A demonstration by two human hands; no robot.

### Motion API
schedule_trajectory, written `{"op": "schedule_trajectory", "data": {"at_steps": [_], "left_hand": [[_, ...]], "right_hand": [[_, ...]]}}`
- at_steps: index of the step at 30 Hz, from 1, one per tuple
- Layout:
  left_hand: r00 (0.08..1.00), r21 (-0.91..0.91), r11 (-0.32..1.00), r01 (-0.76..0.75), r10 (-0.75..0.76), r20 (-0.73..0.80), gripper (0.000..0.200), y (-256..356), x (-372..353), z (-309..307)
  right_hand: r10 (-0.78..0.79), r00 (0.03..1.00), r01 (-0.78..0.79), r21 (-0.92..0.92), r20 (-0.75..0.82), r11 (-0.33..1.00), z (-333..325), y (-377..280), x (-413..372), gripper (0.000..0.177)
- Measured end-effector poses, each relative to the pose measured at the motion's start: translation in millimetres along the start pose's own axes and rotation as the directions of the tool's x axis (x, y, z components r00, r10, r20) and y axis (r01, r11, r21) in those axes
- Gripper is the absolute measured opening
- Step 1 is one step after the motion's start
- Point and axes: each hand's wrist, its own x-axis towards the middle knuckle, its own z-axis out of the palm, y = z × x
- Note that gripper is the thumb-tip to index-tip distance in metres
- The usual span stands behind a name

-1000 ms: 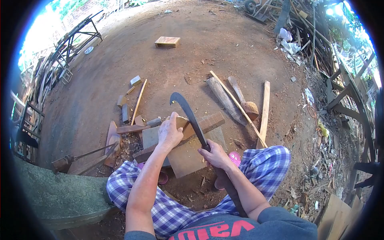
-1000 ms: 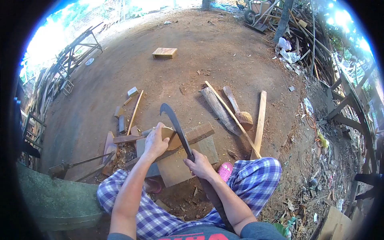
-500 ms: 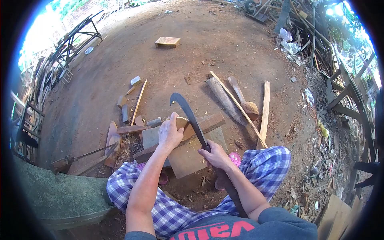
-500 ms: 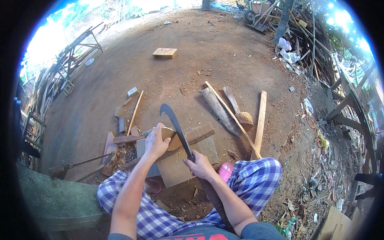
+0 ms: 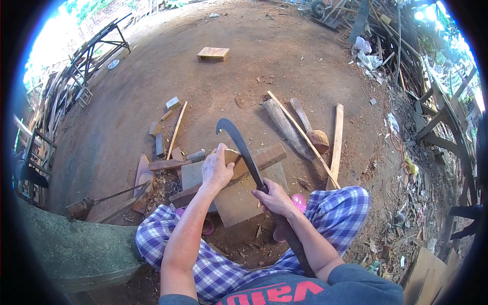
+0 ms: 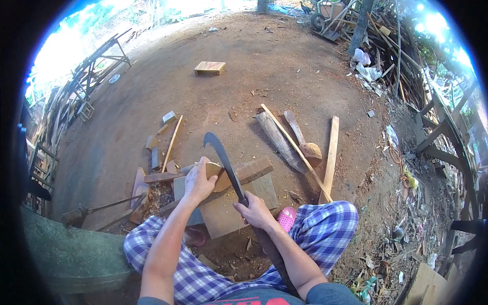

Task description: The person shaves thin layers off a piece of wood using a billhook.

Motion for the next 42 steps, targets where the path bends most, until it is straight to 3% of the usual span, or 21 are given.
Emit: {"op": "schedule_trajectory", "data": {"at_steps": [14,31,42], "left_hand": [[1.000,-0.011,1.000,-0.013,0.013,-0.019,0.046,-4.3,0.6,1.3],[0.999,-0.027,0.999,0.047,-0.047,0.009,0.046,0.3,-0.4,-3.5],[0.999,-0.027,0.999,0.041,-0.040,0.018,0.047,0.0,0.8,-3.3]], "right_hand": [[0.003,0.999,-0.005,0.056,0.034,0.998,-0.7,2.8,2.4,0.032],[-0.030,0.970,-0.096,0.487,0.243,0.868,-3.9,18.0,13.0,0.025],[-0.015,0.989,-0.031,0.300,0.150,0.953,-2.3,12.7,10.7,0.027]]}}
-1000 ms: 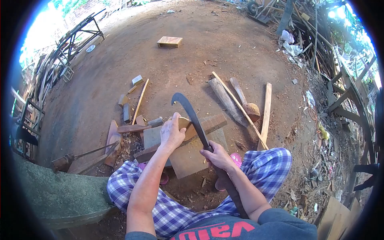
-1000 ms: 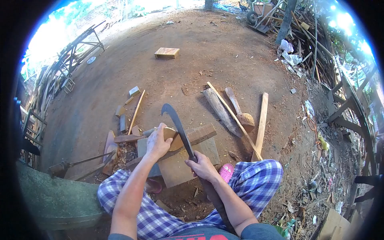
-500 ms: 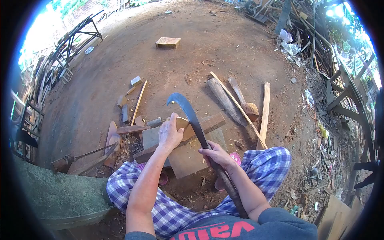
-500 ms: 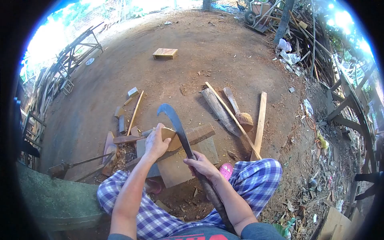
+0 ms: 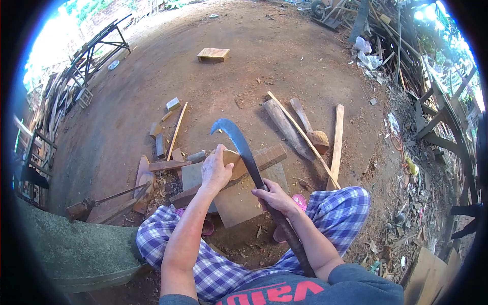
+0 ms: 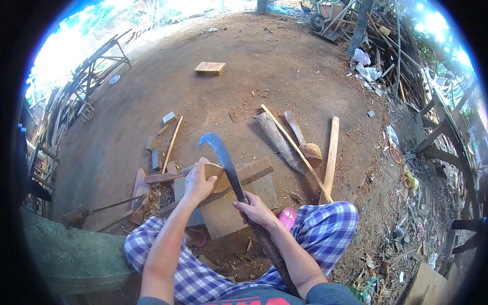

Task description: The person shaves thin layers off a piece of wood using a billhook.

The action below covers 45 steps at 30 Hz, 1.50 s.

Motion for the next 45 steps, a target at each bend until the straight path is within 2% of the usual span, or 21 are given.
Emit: {"op": "schedule_trajectory", "data": {"at_steps": [7,13,34,45], "left_hand": [[1.000,0.012,1.000,-0.002,0.002,-0.007,0.048,-0.1,0.1,1.0],[1.000,0.020,1.000,-0.014,0.014,-0.015,0.048,0.0,0.0,1.9],[0.999,0.017,0.999,-0.027,0.028,-0.034,0.049,-2.6,-0.3,4.1],[0.999,0.010,1.000,-0.014,0.015,-0.036,0.048,0.8,-1.0,1.9]], "right_hand": [[-0.031,0.998,0.020,-0.174,-0.060,0.985,1.9,-1.3,-0.5,0.035],[-0.019,0.995,-0.004,-0.238,-0.094,0.971,3.8,-4.1,-1.5,0.037],[0.004,0.997,-0.020,-0.221,-0.076,0.975,2.2,-3.9,-0.8,0.042],[-0.029,0.995,0.004,-0.242,-0.098,0.970,3.8,-2.5,-0.4,0.039]]}}
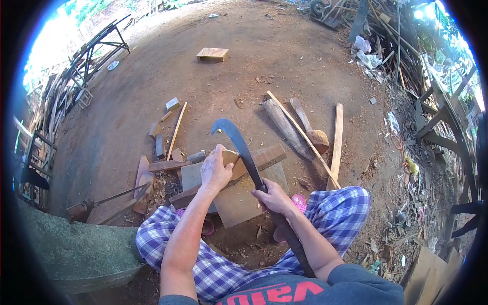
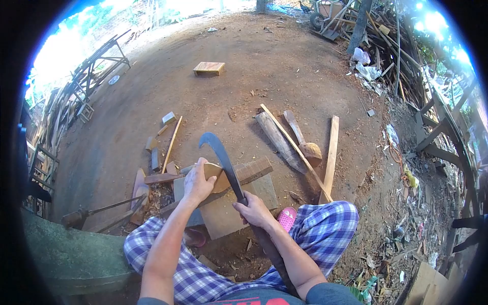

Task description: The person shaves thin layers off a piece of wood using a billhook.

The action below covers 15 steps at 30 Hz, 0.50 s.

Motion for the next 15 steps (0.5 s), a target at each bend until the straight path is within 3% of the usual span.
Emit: {"op": "schedule_trajectory", "data": {"at_steps": [15], "left_hand": [[1.000,0.021,1.000,-0.002,0.001,0.016,0.049,-1.3,0.2,3.4]], "right_hand": [[-0.069,0.993,0.051,-0.172,-0.101,0.984,5.4,-8.8,-7.8,0.029]]}}
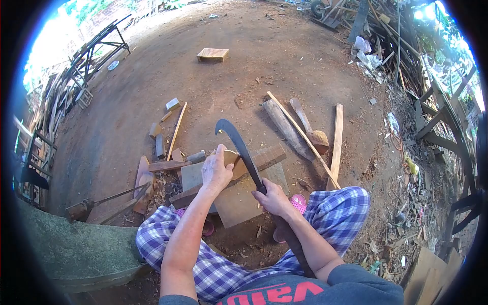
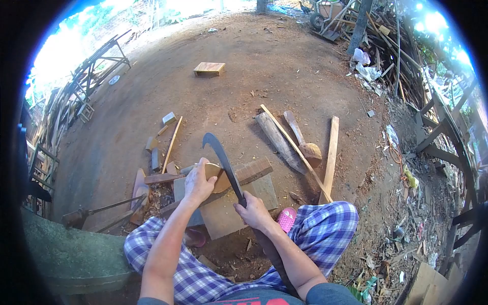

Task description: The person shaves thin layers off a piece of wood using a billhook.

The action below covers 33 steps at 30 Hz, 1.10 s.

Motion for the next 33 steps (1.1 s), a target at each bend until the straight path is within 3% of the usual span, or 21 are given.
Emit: {"op": "schedule_trajectory", "data": {"at_steps": [5,10,33], "left_hand": [[1.000,-0.007,1.000,-0.012,0.012,-0.019,0.048,1.0,0.1,-0.3],[1.000,-0.008,1.000,0.001,-0.001,-0.008,0.047,1.8,-0.5,-1.9],[1.000,-0.020,1.000,0.013,-0.013,0.009,0.048,0.2,1.7,-4.4]], "right_hand": [[0.008,1.000,-0.008,0.010,0.004,1.000,-0.7,2.8,1.4,0.029],[0.049,0.993,-0.073,0.232,0.110,0.970,-3.5,7.3,3.6,0.032],[0.030,0.989,-0.072,0.297,0.145,0.952,-3.2,11.0,5.2,0.033]]}}
